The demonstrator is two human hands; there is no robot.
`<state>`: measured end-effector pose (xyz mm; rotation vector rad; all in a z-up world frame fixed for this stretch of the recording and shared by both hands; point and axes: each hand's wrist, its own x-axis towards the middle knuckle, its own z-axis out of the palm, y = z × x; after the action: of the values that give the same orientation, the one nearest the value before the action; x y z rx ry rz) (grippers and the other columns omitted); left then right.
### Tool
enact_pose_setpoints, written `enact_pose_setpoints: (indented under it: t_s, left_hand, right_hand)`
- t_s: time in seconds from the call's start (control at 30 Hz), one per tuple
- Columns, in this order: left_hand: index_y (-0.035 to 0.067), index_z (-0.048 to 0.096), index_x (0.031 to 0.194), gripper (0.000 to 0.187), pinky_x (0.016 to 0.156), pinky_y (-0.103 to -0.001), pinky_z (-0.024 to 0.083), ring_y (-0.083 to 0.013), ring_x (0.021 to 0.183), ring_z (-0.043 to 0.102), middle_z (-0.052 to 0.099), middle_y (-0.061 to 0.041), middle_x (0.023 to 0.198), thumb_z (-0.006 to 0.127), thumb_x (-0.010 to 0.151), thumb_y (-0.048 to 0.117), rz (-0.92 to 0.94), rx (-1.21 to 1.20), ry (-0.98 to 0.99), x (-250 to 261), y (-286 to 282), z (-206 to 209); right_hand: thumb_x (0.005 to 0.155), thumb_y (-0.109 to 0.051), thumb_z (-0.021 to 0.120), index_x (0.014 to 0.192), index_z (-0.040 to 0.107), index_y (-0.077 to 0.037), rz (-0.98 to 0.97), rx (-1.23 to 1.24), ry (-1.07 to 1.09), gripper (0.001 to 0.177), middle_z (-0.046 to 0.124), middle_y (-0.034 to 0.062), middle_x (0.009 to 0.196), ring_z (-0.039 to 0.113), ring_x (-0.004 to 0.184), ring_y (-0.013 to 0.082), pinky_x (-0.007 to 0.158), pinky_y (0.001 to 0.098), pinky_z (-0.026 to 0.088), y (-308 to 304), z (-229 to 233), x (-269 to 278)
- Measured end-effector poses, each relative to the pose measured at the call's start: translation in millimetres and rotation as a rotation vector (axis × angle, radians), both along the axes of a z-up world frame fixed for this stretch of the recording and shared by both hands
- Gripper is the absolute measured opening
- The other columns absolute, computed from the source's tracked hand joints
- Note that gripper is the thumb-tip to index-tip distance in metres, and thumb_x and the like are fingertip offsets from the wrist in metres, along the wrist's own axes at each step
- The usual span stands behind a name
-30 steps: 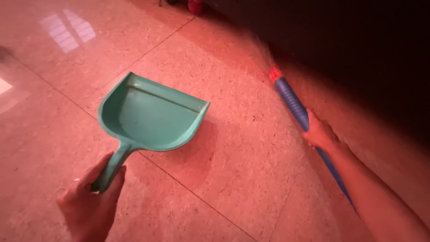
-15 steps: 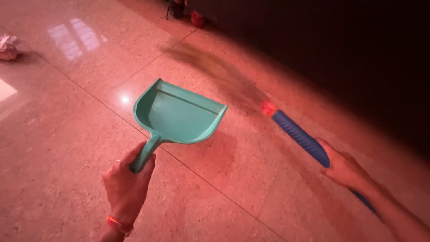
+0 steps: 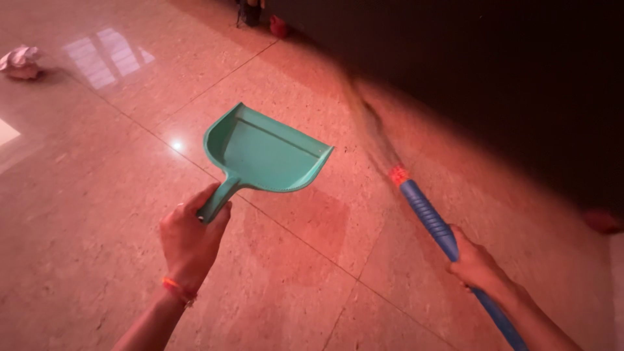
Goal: The person sweeps a tiled floor with a broom and dustpan, moving from the doorway into a bedroom. They sweep along the baseboards and corners, gathering small pieces of debris into a pile.
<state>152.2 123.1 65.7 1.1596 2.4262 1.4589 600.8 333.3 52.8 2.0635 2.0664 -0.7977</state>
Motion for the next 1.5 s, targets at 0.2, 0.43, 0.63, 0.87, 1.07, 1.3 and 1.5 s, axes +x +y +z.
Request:
enact_pose_setpoints:
  t_s: [0.2,0.43,0.63,0.87,1.07,1.3,1.5]
  left_hand:
    - [0.015,0.078,0.117,0.038,0.073,-0.039,0.056,-0.0308,0.081,0.074,0.076,-0.016,0.090,0.076,0.082,0.028,0.034,0.000,-0.018,2.1,-9.4,-1.9]
    - [0.015,0.079,0.115,0.038,0.069,-0.039,0.056,-0.0293,0.071,0.073,0.073,-0.017,0.079,0.077,0.080,0.028,0.161,0.001,-0.121,-4.8,-33.3,-3.6]
    - [0.010,0.077,0.118,0.038,0.067,-0.037,0.054,-0.0265,0.065,0.071,0.071,-0.017,0.073,0.077,0.082,0.022,0.293,0.039,-0.208,-26.1,-64.7,-1.5]
    - [0.006,0.076,0.121,0.038,0.068,-0.037,0.054,-0.0258,0.070,0.071,0.074,-0.017,0.086,0.077,0.084,0.016,0.393,0.208,-0.124,-47.3,-100.1,10.7]
    - [0.005,0.074,0.125,0.038,0.075,-0.037,0.056,-0.0304,0.085,0.073,0.076,-0.018,0.103,0.077,0.087,0.010,0.527,0.282,0.017,-66.2,-112.1,16.8]
    - [0.006,0.074,0.127,0.039,0.073,-0.039,0.058,-0.0285,0.083,0.075,0.076,-0.017,0.107,0.077,0.089,0.010,0.695,0.276,-0.071,-89.0,-134.4,-2.4]
    - [0.007,0.076,0.125,0.040,0.074,-0.039,0.058,-0.0299,0.084,0.074,0.076,-0.018,0.112,0.080,0.086,0.009,0.824,0.197,0.019,-115.5,-161.1,-28.9]
  right_hand:
    - [0.079,-0.004,0.071,0.150,0.041,-0.033,0.020,0.062,0.074,0.082,0.067,0.0177,0.074,0.064,0.050,0.0284,0.049,0.0443,0.055,-11.7,23.5,-11.9]
    - [0.078,0.000,0.069,0.147,0.039,-0.019,-0.029,0.019,0.078,0.078,0.068,0.0165,0.077,0.065,0.052,0.0265,0.047,0.0446,0.056,11.0,17.3,-55.6]
    - [0.080,-0.004,0.071,0.150,0.035,-0.026,0.243,-0.018,0.026,0.082,0.067,0.0173,0.073,0.063,0.048,0.0268,0.045,0.0426,0.054,-10.2,10.5,-124.5]
    - [0.075,-0.012,0.070,0.151,0.038,-0.022,0.788,0.390,-0.056,0.083,0.073,0.0246,0.090,0.071,0.081,0.0443,0.069,0.0537,0.057,-32.2,11.3,-230.6]
    - [0.088,-0.051,0.071,0.141,0.049,-0.011,0.944,0.492,0.035,0.069,0.074,0.0242,0.095,0.073,0.083,0.0436,0.072,0.0531,0.058,-88.7,0.8,-313.0]
    - [0.089,-0.054,0.070,0.114,0.063,-0.013,1.493,0.525,0.010,0.048,0.067,0.0128,0.073,0.070,0.064,0.0343,0.053,0.0460,0.056,-119.0,-15.6,-348.8]
    - [0.087,-0.051,0.072,0.110,0.066,-0.012,1.587,0.530,0.036,0.045,0.067,0.0108,0.072,0.071,0.065,0.0318,0.053,0.0437,0.057,-108.8,-41.6,-357.7]
